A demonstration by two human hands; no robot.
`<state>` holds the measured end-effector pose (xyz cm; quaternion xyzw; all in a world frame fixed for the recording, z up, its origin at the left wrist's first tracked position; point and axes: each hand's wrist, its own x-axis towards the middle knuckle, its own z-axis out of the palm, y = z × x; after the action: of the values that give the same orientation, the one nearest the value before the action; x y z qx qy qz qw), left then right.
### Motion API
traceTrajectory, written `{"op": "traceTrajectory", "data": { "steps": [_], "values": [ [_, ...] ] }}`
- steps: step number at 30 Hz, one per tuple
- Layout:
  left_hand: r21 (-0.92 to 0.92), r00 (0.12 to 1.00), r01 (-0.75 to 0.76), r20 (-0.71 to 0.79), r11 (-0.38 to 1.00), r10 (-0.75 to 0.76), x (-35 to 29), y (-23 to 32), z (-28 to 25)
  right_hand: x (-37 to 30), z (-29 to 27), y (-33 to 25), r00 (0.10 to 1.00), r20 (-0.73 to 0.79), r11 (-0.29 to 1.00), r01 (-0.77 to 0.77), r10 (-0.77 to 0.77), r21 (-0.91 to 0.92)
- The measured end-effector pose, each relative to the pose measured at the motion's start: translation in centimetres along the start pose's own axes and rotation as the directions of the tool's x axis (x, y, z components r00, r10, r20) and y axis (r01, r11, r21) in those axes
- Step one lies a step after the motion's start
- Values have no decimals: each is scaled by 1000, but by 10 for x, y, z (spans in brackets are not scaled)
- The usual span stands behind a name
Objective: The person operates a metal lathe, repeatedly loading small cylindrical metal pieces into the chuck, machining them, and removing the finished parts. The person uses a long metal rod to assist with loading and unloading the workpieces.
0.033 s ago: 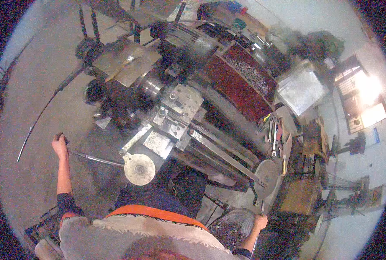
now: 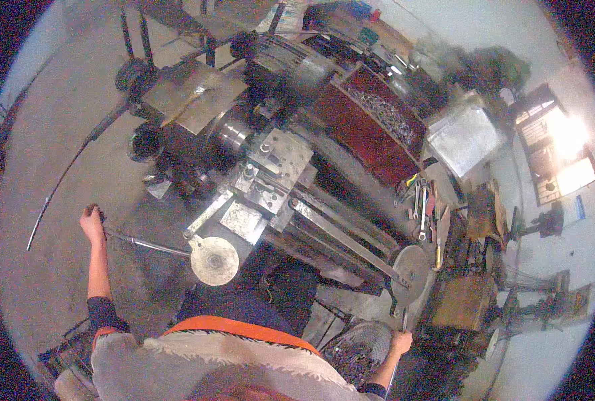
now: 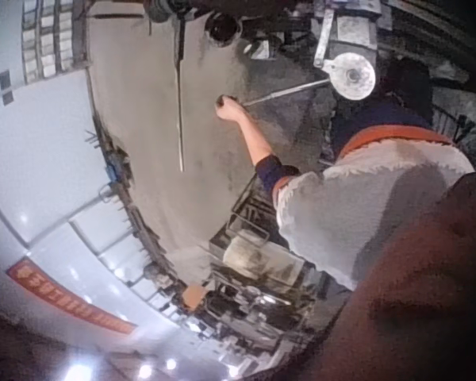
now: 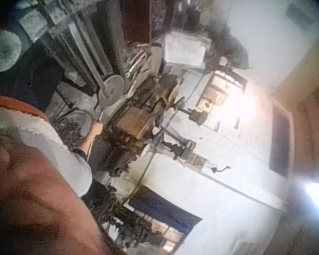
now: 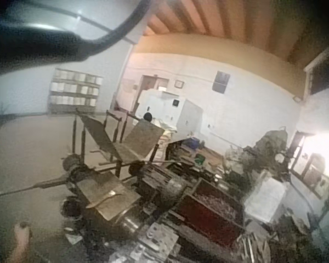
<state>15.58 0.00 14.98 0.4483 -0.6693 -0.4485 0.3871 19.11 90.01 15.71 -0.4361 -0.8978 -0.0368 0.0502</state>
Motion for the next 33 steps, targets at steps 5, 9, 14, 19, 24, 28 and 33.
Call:
{"op": "traceTrajectory", "data": {
  "steps": [5, 9, 14, 19, 24, 28, 33],
  "values": [
    [-64, 1000, -13, 3, 998, 13, 12, -5, 7, -21, -12, -8, 999, -6, 997, 51, -51, 60],
    [-53, 999, 52, -11, 997, -53, 12, 5, 17, -28, -16, -12, 999, -1, 998, 42, -42, 43],
    [4, 1000, -22, 22, 1000, 22, 13, 3, 16, -28, -10, -16, 999, -46, 999, 24, -22, 34],
    [-26, 998, -18, 66, 1000, 19, 20, -17, 16, -27, 5, -12, 985, -162, 997, 74, -66, 39],
    [-209, 998, 62, -4, 976, -64, 8, -30, 14, 5, -2, 3, 992, -102, 997, 65, -69, -41],
    [-46, 993, 46, -107, 998, -50, -5, -8, 53, 51, 1, 20, 988, -107, 992, 102, -110, -80],
    [28, 995, -21, 102, 999, 18, 10, 29, 122, 81, 5, 19, 988, -32, 988, 151, -152, -27]
  ]
}}
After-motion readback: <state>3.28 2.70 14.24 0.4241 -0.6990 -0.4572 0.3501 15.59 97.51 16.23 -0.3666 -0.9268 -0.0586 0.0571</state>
